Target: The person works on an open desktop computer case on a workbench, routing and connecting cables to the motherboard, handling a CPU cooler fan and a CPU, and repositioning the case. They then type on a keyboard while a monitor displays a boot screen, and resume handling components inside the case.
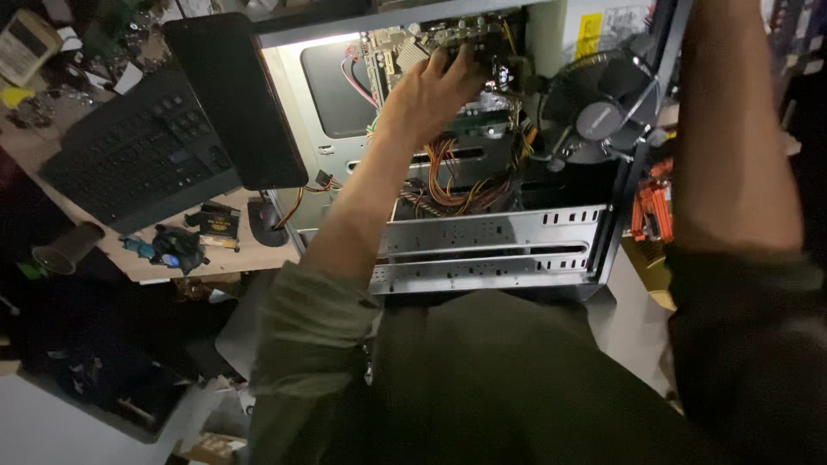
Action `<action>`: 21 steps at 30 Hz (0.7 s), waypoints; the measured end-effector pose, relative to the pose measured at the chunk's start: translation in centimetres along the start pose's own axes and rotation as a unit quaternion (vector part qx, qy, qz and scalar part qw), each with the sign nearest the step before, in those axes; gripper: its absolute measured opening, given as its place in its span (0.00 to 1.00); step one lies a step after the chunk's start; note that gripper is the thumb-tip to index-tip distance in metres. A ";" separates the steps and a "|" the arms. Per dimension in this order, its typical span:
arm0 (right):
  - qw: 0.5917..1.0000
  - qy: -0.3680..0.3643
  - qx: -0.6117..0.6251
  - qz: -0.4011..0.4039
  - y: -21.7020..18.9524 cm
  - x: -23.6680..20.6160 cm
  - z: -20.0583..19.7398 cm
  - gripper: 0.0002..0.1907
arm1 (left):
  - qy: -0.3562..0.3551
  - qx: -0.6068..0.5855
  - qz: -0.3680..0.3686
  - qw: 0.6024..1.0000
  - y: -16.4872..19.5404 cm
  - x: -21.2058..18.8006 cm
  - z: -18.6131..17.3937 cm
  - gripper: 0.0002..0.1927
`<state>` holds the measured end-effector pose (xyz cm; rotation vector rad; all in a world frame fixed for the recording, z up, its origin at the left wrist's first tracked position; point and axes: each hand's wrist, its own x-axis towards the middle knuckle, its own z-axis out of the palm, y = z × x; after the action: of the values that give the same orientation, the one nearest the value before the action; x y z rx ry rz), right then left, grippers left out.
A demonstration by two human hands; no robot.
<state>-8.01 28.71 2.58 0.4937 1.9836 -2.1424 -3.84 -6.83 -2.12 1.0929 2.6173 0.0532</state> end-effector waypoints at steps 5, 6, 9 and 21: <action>0.992 0.039 0.108 -0.043 0.4 -4.4 -5.1 0.15 | -0.070 -0.005 0.050 0.996 -1.0 0.9 -1.8 0.32; 0.990 0.045 0.128 -0.048 1.0 -6.9 -6.6 0.15 | -0.075 -0.015 0.047 0.996 -0.9 0.9 -2.3 0.33; 0.985 0.082 0.141 -0.059 1.5 -16.6 -8.2 0.15 | -0.079 -0.027 0.051 0.995 -0.6 0.7 -3.3 0.35; 0.882 0.448 0.116 0.084 14.7 -58.1 5.1 0.15 | 0.231 -0.220 0.003 0.948 0.7 -6.2 -2.5 0.27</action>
<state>50.55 16.96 10.05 1.9071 1.8905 -2.2454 0.08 -10.48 1.97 1.0138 2.7781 0.9522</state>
